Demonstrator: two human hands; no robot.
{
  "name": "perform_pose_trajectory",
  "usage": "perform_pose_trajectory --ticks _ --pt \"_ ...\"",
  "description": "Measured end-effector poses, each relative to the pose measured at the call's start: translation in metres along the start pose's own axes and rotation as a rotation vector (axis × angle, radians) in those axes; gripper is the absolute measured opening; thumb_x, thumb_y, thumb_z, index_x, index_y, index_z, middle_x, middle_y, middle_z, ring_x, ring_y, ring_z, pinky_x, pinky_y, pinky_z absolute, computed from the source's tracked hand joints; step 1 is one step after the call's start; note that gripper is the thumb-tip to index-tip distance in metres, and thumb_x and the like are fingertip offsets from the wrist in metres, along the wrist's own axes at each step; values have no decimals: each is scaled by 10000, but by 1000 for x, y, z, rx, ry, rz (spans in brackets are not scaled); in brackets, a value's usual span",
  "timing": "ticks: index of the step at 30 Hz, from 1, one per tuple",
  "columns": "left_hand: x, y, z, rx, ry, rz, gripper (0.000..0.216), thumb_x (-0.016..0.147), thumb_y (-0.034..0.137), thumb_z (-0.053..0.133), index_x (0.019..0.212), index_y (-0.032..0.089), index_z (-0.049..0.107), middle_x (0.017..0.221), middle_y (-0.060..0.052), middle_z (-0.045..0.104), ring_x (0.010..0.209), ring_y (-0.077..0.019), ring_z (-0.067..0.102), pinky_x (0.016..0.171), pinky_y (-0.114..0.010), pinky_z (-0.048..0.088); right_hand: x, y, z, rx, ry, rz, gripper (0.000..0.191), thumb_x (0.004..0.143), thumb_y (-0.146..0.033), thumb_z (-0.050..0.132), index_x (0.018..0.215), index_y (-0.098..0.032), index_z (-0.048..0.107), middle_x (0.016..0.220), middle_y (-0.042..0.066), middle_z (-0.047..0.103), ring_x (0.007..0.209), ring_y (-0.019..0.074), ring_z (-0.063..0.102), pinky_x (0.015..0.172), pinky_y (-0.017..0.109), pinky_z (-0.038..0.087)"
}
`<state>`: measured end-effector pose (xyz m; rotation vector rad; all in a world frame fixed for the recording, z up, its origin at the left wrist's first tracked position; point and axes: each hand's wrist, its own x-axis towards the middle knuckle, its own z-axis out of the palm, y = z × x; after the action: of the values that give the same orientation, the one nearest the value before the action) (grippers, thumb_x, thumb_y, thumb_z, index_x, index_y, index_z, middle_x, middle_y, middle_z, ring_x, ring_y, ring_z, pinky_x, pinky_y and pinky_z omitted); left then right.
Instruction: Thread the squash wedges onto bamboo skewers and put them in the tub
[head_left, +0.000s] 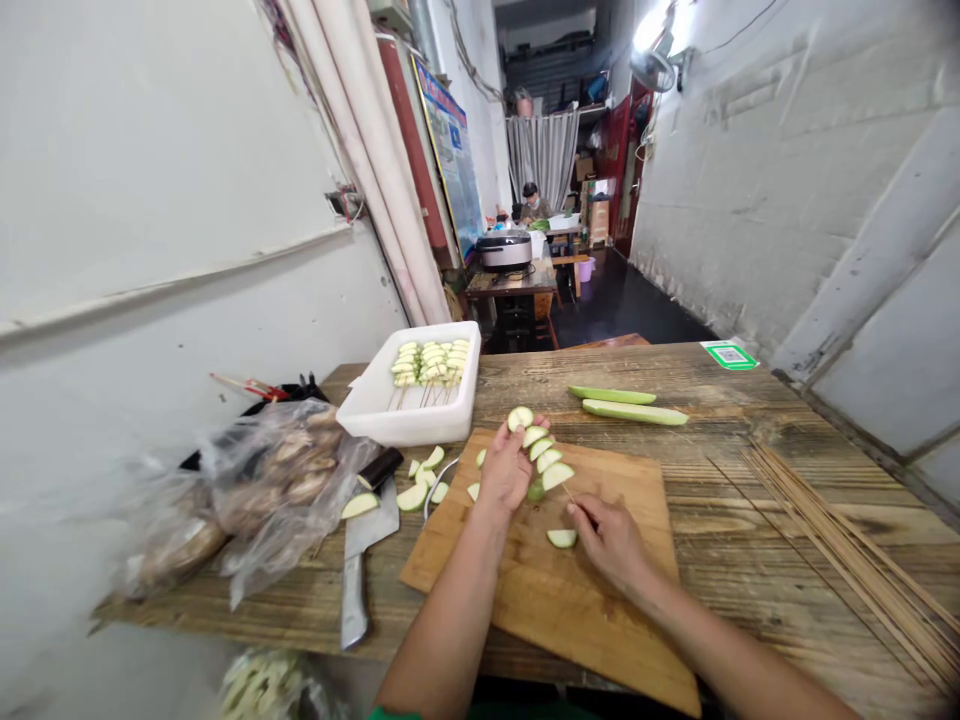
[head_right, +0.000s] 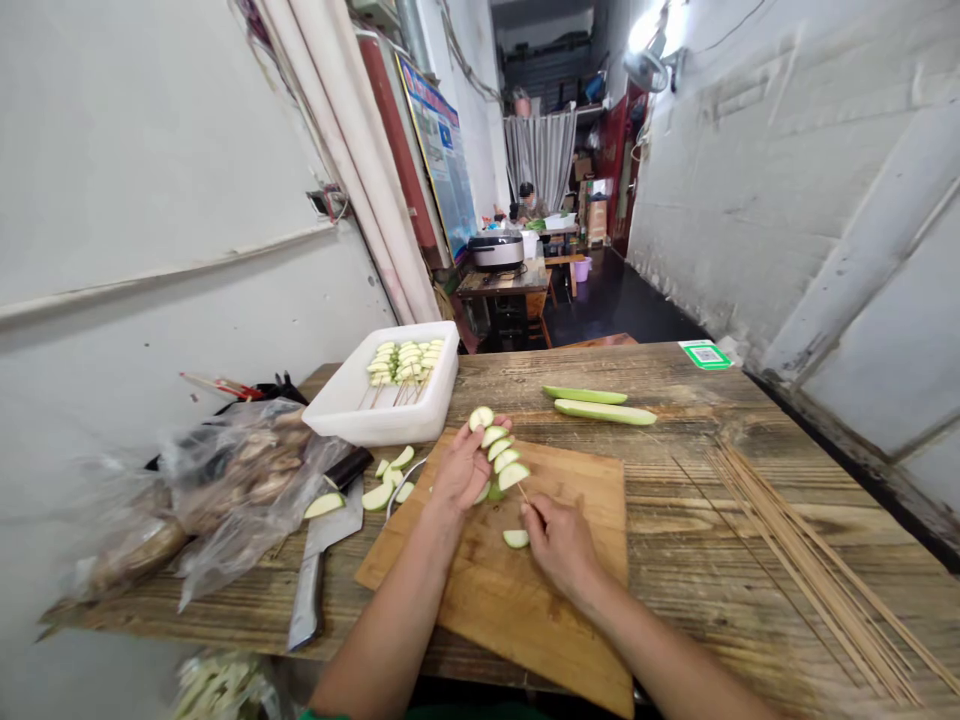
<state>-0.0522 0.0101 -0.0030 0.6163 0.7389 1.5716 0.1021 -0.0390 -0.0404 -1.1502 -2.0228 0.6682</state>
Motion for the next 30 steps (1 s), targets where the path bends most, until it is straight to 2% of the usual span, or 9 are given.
perform_pose_trajectory --ticks 5,11,16,20,22,24,28,30 --pt "-2 -1 0 16 -49 -117 226 791 303 529 939 135 558 1001 -120 618 926 -186 585 811 -345 481 0 0 0 -26 56 -25 316 876 -281 344 678 -178 569 564 0 540 520 125 495 513 214 336" --pt "-5 -4 3 14 -61 -118 288 778 359 540 946 126 559 953 -116 623 876 -176 596 792 -331 492 -1 -1 0 -32 98 -43 311 875 -269 351 680 -176 575 559 5 558 506 134 512 520 224 353" --pt "-18 -12 17 85 -159 -232 258 706 316 634 885 152 547 866 -75 626 764 -167 617 739 -355 506 1 6 0 18 163 -33 306 876 -291 358 807 -162 627 699 58 657 603 170 597 610 260 433" --pt "-25 -12 28 138 -164 -210 257 703 337 631 830 136 533 812 -80 628 734 -184 628 667 -325 514 0 8 -3 69 142 -39 317 867 -338 373 938 -160 627 847 85 681 699 191 626 665 286 472" --pt "-25 0 31 156 -140 -187 254 709 330 626 836 134 527 807 -81 628 739 -183 629 635 -298 514 -1 7 -7 96 103 -19 341 863 -368 372 996 -167 614 916 85 675 777 197 628 703 291 482" --pt "-19 23 31 190 -124 -162 243 711 308 628 843 134 521 807 -81 627 740 -180 628 605 -278 512 -3 6 -11 115 81 23 373 866 -393 352 1014 -174 615 979 82 663 878 202 614 772 299 475" --pt "5 95 16 332 -94 -81 191 710 236 632 828 124 533 807 -73 620 710 -149 615 566 -242 506 -5 5 -15 131 79 102 446 874 -424 294 1004 -170 636 1037 84 649 976 209 584 861 319 444" --pt "25 133 3 429 -17 -89 161 712 198 628 827 118 548 784 -57 612 662 -115 595 559 -230 504 -5 5 -14 137 54 112 465 874 -433 282 990 -168 646 1035 87 650 977 215 585 867 328 442"
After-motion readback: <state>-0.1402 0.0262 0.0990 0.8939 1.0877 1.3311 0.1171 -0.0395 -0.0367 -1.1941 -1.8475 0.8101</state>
